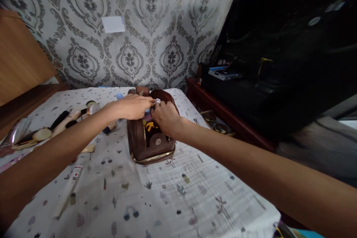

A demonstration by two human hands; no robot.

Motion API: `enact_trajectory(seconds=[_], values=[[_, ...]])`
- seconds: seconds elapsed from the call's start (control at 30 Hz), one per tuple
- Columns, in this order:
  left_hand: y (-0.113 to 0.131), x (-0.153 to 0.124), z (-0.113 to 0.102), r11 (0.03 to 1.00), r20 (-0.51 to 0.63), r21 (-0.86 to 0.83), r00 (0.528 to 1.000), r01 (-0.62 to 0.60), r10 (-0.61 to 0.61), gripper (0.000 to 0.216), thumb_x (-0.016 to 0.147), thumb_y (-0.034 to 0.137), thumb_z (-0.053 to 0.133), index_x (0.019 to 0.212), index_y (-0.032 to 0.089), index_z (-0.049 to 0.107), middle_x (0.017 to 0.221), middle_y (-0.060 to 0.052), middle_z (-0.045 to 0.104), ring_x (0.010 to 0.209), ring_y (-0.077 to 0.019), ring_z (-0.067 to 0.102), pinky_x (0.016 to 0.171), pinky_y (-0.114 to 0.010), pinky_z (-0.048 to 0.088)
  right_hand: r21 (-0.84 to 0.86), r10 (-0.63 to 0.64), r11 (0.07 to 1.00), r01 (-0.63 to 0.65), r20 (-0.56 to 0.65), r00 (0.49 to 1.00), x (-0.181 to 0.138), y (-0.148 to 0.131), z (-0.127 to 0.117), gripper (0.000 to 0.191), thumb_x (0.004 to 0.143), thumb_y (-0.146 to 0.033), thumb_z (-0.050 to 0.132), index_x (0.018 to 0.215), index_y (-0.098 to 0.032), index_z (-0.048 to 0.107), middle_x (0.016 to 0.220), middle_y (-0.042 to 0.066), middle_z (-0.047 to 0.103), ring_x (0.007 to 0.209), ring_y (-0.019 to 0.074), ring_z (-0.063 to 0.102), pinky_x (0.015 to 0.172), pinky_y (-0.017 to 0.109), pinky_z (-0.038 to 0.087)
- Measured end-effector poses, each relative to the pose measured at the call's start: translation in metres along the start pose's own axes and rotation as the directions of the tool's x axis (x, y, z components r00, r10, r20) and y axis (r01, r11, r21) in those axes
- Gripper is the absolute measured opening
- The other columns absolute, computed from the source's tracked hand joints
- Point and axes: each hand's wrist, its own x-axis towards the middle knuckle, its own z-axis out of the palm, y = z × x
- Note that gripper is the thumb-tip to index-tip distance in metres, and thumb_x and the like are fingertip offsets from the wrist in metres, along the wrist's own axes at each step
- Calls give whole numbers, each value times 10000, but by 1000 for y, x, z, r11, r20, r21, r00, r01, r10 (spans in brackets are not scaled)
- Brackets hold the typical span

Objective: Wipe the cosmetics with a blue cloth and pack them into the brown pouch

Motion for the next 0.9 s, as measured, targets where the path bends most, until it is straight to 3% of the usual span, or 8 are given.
enact_trajectory(seconds=[0.27, 0.63, 0.77, 0.9], values=[[-1, 3, -2, 1000, 23, 17, 1000, -11, 10, 355, 882, 121, 484, 1203, 138, 634, 1406, -125, 602, 1235, -298, 609, 1039, -430, 478, -28, 9, 999, -15, -176, 984, 3, 11, 8, 294, 900, -74, 539, 1162, -111, 667, 1233, 172, 637, 1050, 263, 591, 776, 338, 379], [-1, 8, 2, 1000, 22, -14, 1000, 3, -3, 517, 879, 115, 480, 1391, 163, 536, 1455, -123, 565, 1211, -313, 634, 963, -419, 513, -86, -14, 996, 18, 38, 999, 11, 16, -7, 292, 859, -98, 580, 1118, -135, 710, 1097, 142, 729, 1079, 280, 622, 832, 369, 368], [-3, 8, 2, 1000, 9, -25, 1000, 4, -4, 517, 872, 98, 469, 1377, 170, 549, 1418, -123, 601, 1231, -306, 620, 955, -406, 513, -69, -8, 998, 9, 15, 1000, 9, 16, -7, 287, 899, -70, 520, 1118, -107, 702, 1092, 152, 723, 1063, 281, 626, 807, 365, 366], [-6, 9, 5, 999, -17, -37, 1000, 14, -15, 427, 855, 89, 488, 1236, 206, 642, 1361, -72, 648, 1212, -249, 626, 971, -332, 502, -96, -17, 995, 8, -93, 995, 7, 17, -1, 325, 870, -64, 557, 1169, -102, 678, 1203, 165, 670, 1083, 275, 596, 795, 354, 369]])
